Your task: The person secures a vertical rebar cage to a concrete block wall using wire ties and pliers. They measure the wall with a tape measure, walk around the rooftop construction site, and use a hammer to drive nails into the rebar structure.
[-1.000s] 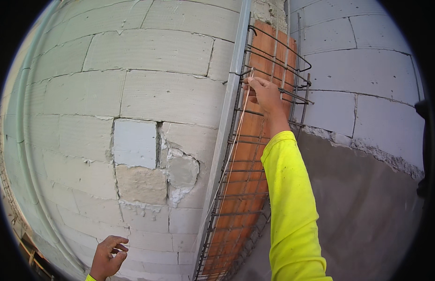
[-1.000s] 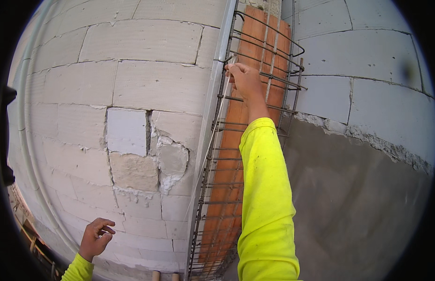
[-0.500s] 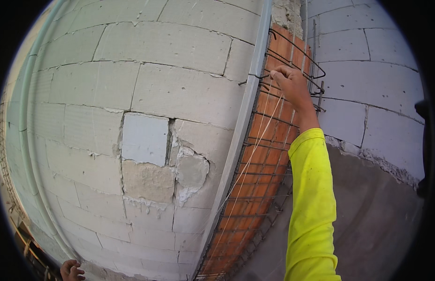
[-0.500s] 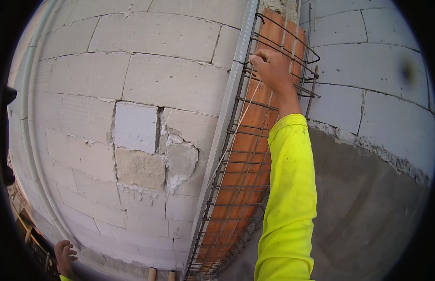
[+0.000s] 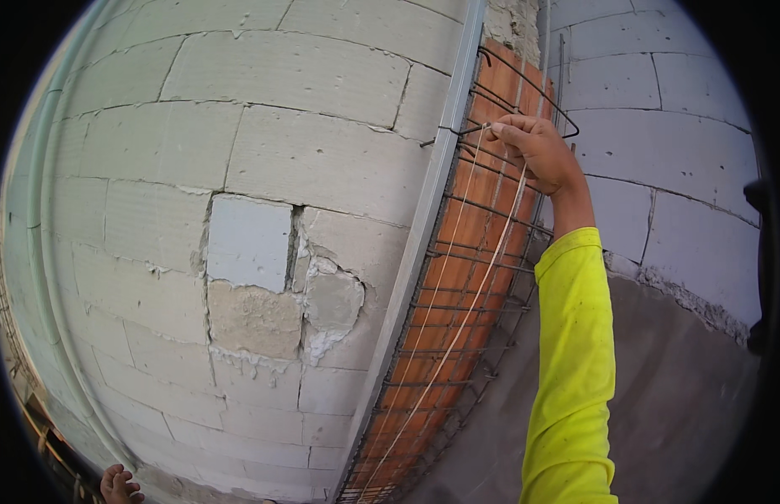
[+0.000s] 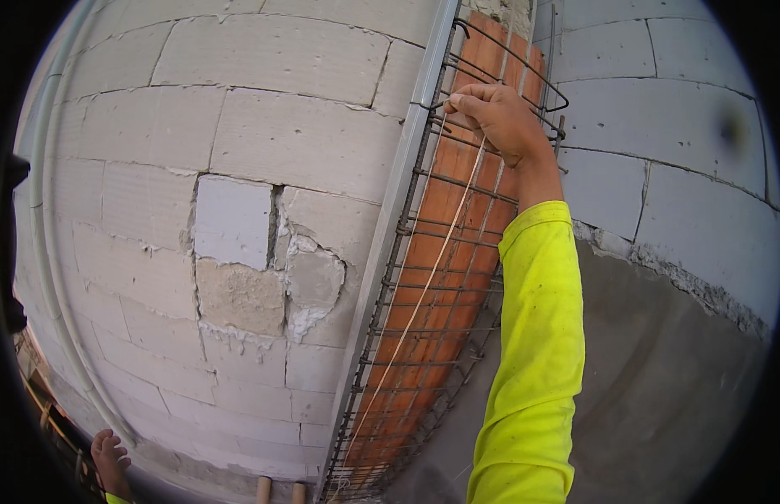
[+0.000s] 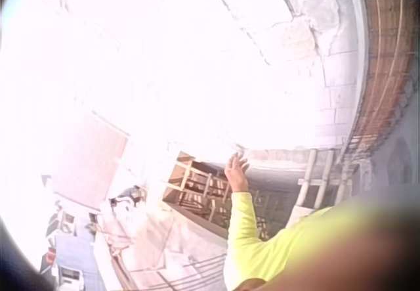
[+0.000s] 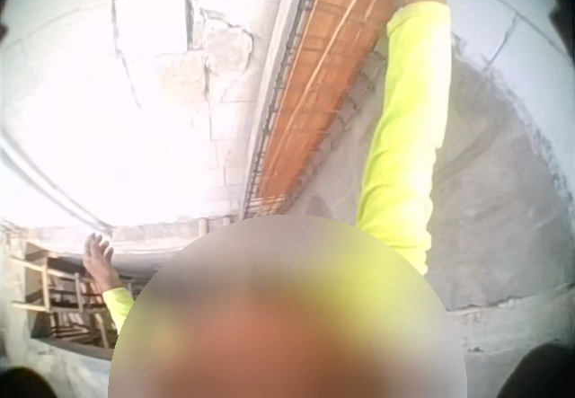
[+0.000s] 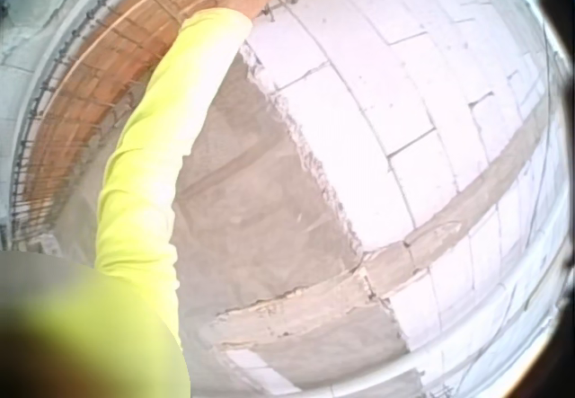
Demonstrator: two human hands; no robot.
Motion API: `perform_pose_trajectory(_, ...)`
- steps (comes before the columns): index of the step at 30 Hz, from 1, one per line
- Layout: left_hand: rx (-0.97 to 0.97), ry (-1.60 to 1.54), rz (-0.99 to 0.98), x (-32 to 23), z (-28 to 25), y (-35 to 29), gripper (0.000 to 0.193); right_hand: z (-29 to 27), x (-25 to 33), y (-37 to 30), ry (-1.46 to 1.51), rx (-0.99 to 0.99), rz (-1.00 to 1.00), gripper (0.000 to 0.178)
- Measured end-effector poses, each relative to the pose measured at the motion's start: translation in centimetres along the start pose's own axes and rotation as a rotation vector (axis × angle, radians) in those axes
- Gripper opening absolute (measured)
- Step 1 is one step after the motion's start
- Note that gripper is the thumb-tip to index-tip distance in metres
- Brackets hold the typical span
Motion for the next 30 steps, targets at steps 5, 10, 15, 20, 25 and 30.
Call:
perform_pose_trajectory(5,-0.109,-0.232,0.001,0.5,-1.7,0.4,0.037,-2.5,0.7,0.1,0.256,-0.626,-0.115,0.021)
perform_pose_trajectory(10,-0.141,-0.253,-0.060,0.6,-3.2,-0.5,0.046,-0.3,0.7,1.6,0.392,-0.411,-0.177,0.020)
perform_pose_trajectory(15,-0.146,-0.286,-0.001,1.5,-5.4,-1.4,0.045,-0.2,-0.8,0.8,-0.308,-0.334,-0.091,0.025)
perform_pose_trajectory(20,-0.283,-0.342,0.020,1.9,-8.1,-2.9,0.040,0.2,-1.9,1.1,-0.875,-0.330,-0.208,0.026)
perform_pose_trajectory(25,-0.362,-0.405,-0.005,1.6,-8.7,-4.5,0.037,0.6,-1.6,1.9,-1.014,-0.170,-0.239,0.027)
perform_pose_trajectory(30,-0.462,-0.423,-0.050,1.7,-9.1,-5.3,0.034,0.1,-0.8,2.3,-0.925,0.101,-0.121,0.029)
Point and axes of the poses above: each hand's wrist, its own y-axis towards the middle knuckle, its own z-axis out of the palm, x = y × z, the point moved 5 cm from there along y, towards the middle knuckle, and after that the axes turned 13 degrees about -z, right-handed, at the moved point
